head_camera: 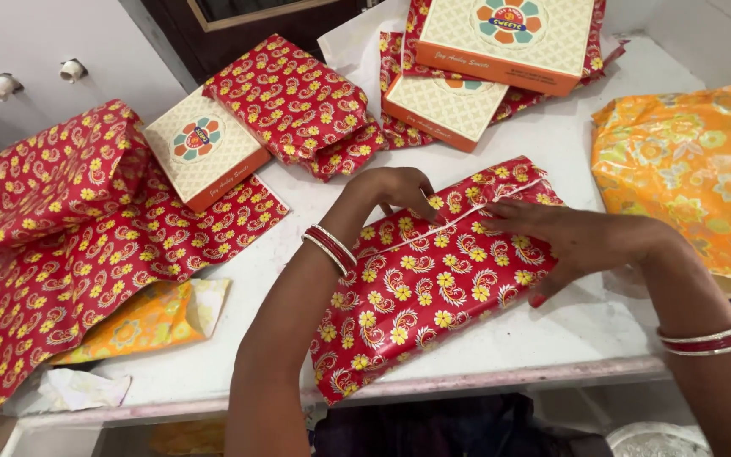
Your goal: The person wraps a rectangular box with red floral-patterned wrapping paper. They fold the paper around the box, tuck the edges, and smooth the surface to complete the wrapping.
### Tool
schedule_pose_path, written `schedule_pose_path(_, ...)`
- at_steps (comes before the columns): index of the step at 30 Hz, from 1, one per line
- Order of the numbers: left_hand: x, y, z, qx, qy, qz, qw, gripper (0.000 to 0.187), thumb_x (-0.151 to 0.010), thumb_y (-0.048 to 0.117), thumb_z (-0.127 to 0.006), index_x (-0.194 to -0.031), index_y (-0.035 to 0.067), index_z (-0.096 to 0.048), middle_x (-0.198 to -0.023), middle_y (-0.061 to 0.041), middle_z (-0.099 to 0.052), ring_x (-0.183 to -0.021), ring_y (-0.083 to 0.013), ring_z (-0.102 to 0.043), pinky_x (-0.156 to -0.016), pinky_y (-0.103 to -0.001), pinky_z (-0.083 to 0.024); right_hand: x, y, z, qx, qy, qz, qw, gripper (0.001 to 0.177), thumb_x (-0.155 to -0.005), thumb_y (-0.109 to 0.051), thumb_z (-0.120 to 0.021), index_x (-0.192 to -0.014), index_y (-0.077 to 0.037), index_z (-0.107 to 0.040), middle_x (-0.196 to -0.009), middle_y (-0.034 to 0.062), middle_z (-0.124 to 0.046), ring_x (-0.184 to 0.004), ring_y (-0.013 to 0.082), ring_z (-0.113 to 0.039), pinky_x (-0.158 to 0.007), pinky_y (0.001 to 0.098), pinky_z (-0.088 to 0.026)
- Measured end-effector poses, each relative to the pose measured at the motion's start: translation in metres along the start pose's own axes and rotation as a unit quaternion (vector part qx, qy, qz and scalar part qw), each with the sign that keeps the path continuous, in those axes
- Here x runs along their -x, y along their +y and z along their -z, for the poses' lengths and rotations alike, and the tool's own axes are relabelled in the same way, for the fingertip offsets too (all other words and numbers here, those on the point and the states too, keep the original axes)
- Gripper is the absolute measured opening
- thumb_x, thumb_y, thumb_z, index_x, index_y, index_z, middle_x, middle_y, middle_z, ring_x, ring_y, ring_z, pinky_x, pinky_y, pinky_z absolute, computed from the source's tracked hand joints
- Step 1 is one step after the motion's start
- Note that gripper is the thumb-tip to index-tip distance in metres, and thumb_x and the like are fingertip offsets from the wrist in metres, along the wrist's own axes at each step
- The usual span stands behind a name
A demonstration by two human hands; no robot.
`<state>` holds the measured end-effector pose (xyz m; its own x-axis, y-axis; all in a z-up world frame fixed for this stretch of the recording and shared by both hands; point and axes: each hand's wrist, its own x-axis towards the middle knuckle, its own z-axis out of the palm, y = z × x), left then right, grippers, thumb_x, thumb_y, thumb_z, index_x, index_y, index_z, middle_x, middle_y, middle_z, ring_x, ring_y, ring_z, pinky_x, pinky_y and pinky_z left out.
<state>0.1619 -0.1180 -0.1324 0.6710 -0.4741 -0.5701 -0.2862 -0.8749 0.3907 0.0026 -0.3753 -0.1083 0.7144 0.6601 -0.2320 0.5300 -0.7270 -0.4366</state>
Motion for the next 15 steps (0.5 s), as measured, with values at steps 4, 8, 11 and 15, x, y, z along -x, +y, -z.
schedule_pose_path(4,-0.009,-0.006,0.004,-0.006,-0.017,-0.013,1.000,0.083,-0.076,0.043,-0.082,-0.143,0.002,-0.058,-0.143,-0.013,-0.062,-0.131,-0.0277,-0.061,-0.102,-0.042,-0.057,0.012,-0.009,-0.035,0.111,0.121,-0.003,0.986,0.122,-0.064,-0.049,-0.091,-0.162,-0.018,-0.025,-0.171,0.0182,-0.016,-0.155,0.0366,-0.010,-0.120,0.0483,-0.015)
schedule_pose_path(8,-0.023,-0.015,0.006,-0.001,-0.042,-0.042,0.998,0.092,-0.073,0.052,-0.084,-0.143,0.000,-0.055,-0.143,-0.016,-0.061,-0.130,-0.0281,-0.061,-0.105,-0.039,-0.054,0.020,-0.037,-0.062,0.254,0.229,-0.042,0.939,0.086,-0.070,-0.041,-0.081,-0.147,-0.023,-0.049,-0.160,0.0121,-0.036,-0.148,0.0332,-0.026,-0.118,0.0496,-0.021)
schedule_pose_path(11,-0.019,-0.017,0.003,-0.005,-0.029,-0.071,0.997,0.098,-0.072,0.056,-0.084,-0.145,0.000,-0.051,-0.143,-0.019,-0.059,-0.129,-0.0300,-0.060,-0.106,-0.039,-0.051,0.028,-0.051,-0.061,0.309,0.261,-0.031,0.914,0.072,-0.071,-0.040,-0.078,-0.139,-0.025,-0.060,-0.154,0.0069,-0.047,-0.141,0.0275,-0.037,-0.117,0.0488,-0.026)
schedule_pose_path(15,0.012,-0.004,0.005,0.028,0.015,-0.128,0.991,0.099,-0.066,0.056,-0.084,-0.141,-0.001,-0.053,-0.138,-0.021,-0.064,-0.126,-0.0312,-0.063,-0.106,-0.040,-0.050,0.037,-0.060,-0.062,0.333,0.307,-0.023,0.891,0.070,-0.069,-0.043,-0.078,-0.135,-0.024,-0.064,-0.150,0.0067,-0.050,-0.137,0.0279,-0.040,-0.117,0.0540,-0.023)
